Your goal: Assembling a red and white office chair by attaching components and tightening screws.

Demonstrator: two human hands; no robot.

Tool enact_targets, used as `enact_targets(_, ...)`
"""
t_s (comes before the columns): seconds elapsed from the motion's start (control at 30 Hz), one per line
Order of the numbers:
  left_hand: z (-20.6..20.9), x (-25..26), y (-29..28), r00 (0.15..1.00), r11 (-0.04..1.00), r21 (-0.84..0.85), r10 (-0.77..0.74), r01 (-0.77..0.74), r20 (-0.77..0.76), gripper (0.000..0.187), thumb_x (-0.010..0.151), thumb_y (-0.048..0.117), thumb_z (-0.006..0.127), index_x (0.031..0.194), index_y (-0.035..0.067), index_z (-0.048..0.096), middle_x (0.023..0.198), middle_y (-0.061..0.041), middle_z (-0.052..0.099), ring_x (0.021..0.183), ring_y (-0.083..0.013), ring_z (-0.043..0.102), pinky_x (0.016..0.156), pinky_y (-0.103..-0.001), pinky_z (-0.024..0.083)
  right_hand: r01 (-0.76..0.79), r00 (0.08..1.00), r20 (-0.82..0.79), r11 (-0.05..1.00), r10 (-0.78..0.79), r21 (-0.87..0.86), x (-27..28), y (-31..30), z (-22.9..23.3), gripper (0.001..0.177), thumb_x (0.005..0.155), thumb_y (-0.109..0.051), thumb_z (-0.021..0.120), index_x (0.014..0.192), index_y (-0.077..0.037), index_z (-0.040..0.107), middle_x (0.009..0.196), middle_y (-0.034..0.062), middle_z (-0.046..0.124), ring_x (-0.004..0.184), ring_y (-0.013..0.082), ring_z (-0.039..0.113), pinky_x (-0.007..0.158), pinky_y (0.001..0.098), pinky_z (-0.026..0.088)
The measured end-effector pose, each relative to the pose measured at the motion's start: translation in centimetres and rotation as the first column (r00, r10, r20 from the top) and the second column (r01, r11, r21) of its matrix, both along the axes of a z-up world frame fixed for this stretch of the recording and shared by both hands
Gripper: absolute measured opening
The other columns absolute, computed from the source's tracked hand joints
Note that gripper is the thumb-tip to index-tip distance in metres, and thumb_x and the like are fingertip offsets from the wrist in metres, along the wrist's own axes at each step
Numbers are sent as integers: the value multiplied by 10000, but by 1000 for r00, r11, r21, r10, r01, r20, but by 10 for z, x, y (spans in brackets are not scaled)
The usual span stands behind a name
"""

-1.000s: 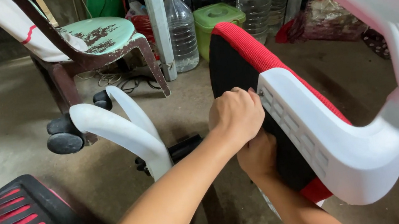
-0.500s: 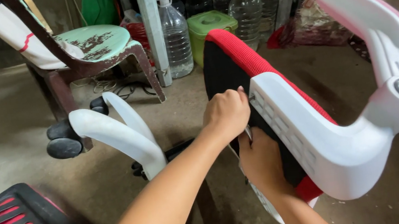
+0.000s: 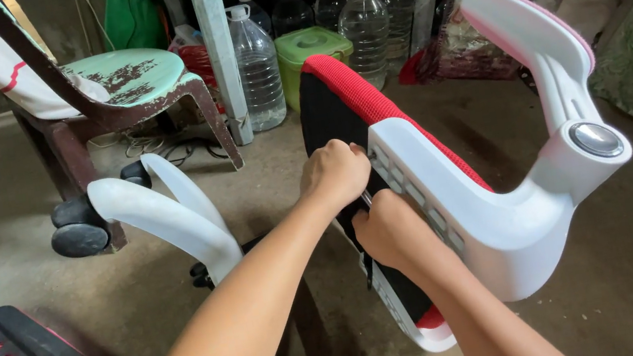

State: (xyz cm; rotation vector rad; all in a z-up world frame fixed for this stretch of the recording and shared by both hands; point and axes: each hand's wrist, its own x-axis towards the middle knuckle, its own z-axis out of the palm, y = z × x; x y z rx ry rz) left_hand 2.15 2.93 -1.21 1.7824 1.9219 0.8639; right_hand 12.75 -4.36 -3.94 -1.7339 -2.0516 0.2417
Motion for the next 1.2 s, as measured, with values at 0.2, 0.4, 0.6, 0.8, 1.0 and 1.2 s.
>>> enact_targets(0.2,-14,1,3,994,994,97,-46,56,-103,422,1018,298,458,901,12,746,883,-258,736,878,-409,728,832,-509,570,113,977,-192,987,-90,110,-10,22,-47,316,875,-194,666,701,70,672,606,263,654,511,388,658,531,488,522)
enact_targets(0.4,-29,6,10,986,953,288,-51,95,-156,451,1029,243,469,718,28,714,668,-228,685,653,-389,713,714,-496,583,168,969,-186,986,-162,17,-20,-6,-17,328,915,-203,635,713,50,689,629,245,667,550,396,670,565,503,529)
enact_targets(0.6,-34,5,13,942,914,371,-33,163,-333,526,1060,206,447,631,40,703,605,-197,684,595,-336,713,627,-436,578,179,916,-399,935,-45,306,-30,23,-76,242,877,-202,690,811,30,707,723,266,689,680,444,693,607,508,544)
enact_targets(0.8,-44,10,25,854,943,250,-63,220,-516,496,1098,197,443,702,45,700,602,-147,700,544,-264,721,491,-370,575,157,863,-489,855,125,495,-36,64,-119,249,817,-235,752,864,5,704,805,225,716,742,434,700,613,503,554)
enact_targets(1.0,-29,5,9,857,891,373,-35,260,-514,333,970,153,515,736,50,728,667,-183,713,595,-274,734,544,-374,593,86,864,-455,826,217,557,-32,68,-124,228,810,-231,763,816,-12,701,795,219,715,744,420,712,617,486,559)
enact_targets(1.2,2,-4,-13,921,951,205,-144,230,-363,428,1019,213,453,757,32,739,743,-213,735,705,-362,750,651,-448,606,61,800,-573,926,178,373,-20,42,-92,207,896,-165,675,869,39,689,802,248,691,775,438,696,613,484,528)
